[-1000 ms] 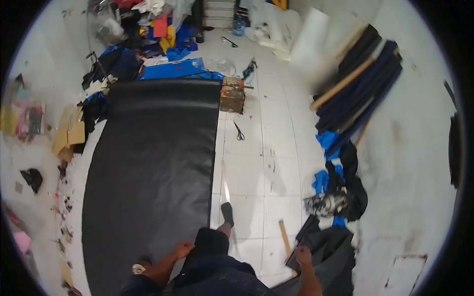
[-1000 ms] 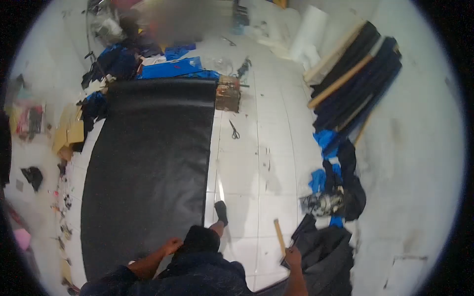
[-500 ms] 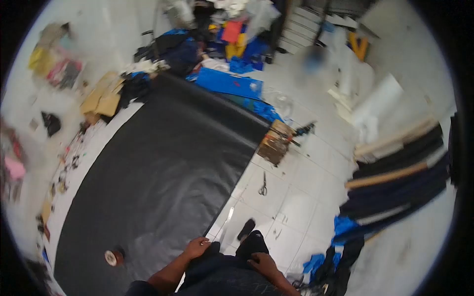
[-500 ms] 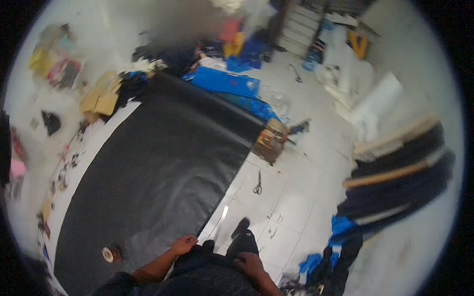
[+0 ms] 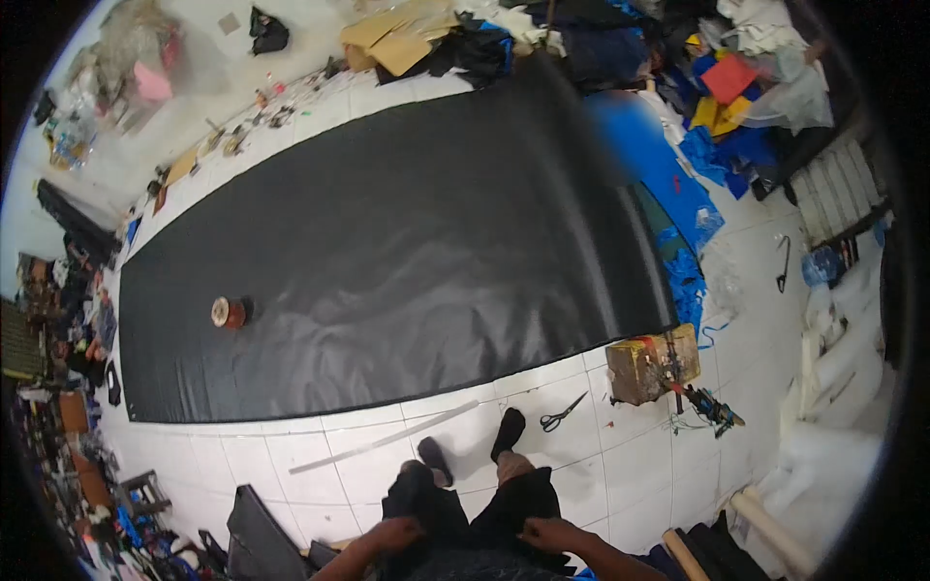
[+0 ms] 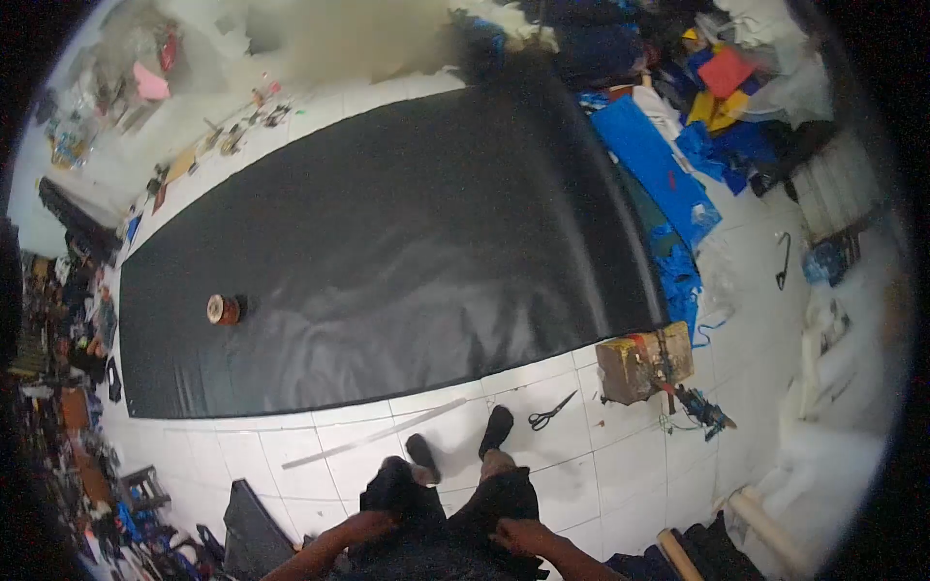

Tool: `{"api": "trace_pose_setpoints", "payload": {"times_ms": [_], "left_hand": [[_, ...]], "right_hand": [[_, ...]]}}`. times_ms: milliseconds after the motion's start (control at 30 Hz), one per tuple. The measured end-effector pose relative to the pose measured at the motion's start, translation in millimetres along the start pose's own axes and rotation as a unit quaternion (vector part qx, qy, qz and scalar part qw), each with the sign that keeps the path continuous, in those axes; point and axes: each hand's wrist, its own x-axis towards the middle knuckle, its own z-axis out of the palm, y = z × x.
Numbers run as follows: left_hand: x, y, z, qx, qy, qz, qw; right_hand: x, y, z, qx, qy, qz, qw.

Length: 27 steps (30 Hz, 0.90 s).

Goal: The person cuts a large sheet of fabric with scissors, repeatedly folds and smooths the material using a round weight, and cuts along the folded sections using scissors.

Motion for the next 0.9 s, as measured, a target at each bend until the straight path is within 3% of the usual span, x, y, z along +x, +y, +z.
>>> {"api": "trace_pose_setpoints", "payload": {"times_ms": [67, 133, 200, 267, 333, 400, 467, 500, 533, 567, 600, 633, 667, 733, 800, 833, 900], "left_hand": [[-22, -61, 56, -0.08, -0.043, 0.02, 0.996], [-28, -107, 105, -0.219, -0.131, 0.082, 0.963], [-11, -113, 131, -0.247, -0.225, 0.004, 0.942], [32, -111, 157, -0.223, -0.302, -0.059, 0.925], [85, -110, 179, -0.194, -0.394, -0.077, 0.895], [150, -114, 200, -0.129, -0.487, -0.065, 0.861], [230, -118, 190, -0.042, -0.527, -0.016, 0.849], [271, -117, 155, 0.002, -0.509, 0.015, 0.86], [322, -111, 103, 0.043, -0.412, 0.044, 0.909], [373, -105, 47, 0.081, -0.227, 0.062, 0.969], [426, -97, -3, 0.106, 0.012, 0.077, 0.991], [474, -93, -41, 0.127, 0.24, 0.106, 0.956], [520, -94, -67, 0.151, 0.399, 0.142, 0.893], [602, -103, -94, 0.195, 0.532, 0.202, 0.799], [622, -88, -106, 0.253, 0.492, 0.206, 0.807], [631, -87, -102, 0.297, 0.449, 0.193, 0.82], [652, -94, -91, 0.294, 0.459, 0.188, 0.817]], "right_hand": [[-5, 20, 1, 0.084, -0.16, -0.039, 0.983], [8, 50, 5, 0.133, -0.231, -0.043, 0.963], [12, 49, -14, 0.243, -0.302, -0.027, 0.921], [54, 80, -25, 0.256, -0.392, 0.02, 0.883], [99, 102, -51, 0.3, -0.394, 0.057, 0.867], [158, 172, -65, 0.608, -0.274, -0.011, 0.745], [212, 187, -106, 0.494, 0.171, -0.105, 0.846], [257, 217, -113, 0.518, 0.358, -0.137, 0.764], [287, 225, -130, 0.491, 0.441, -0.067, 0.748], [326, 254, -128, 0.486, 0.476, -0.002, 0.733], [369, 306, -116, 0.445, 0.466, 0.059, 0.762], [408, 343, -100, 0.443, 0.423, 0.089, 0.785], [440, 369, -85, 0.442, 0.38, 0.116, 0.804], [496, 384, -52, 0.331, 0.401, 0.235, 0.821], [524, 386, -29, 0.177, 0.486, 0.214, 0.829], [534, 395, -20, 0.166, 0.489, 0.208, 0.831], [540, 404, -10, 0.173, 0.49, 0.189, 0.833]]}}
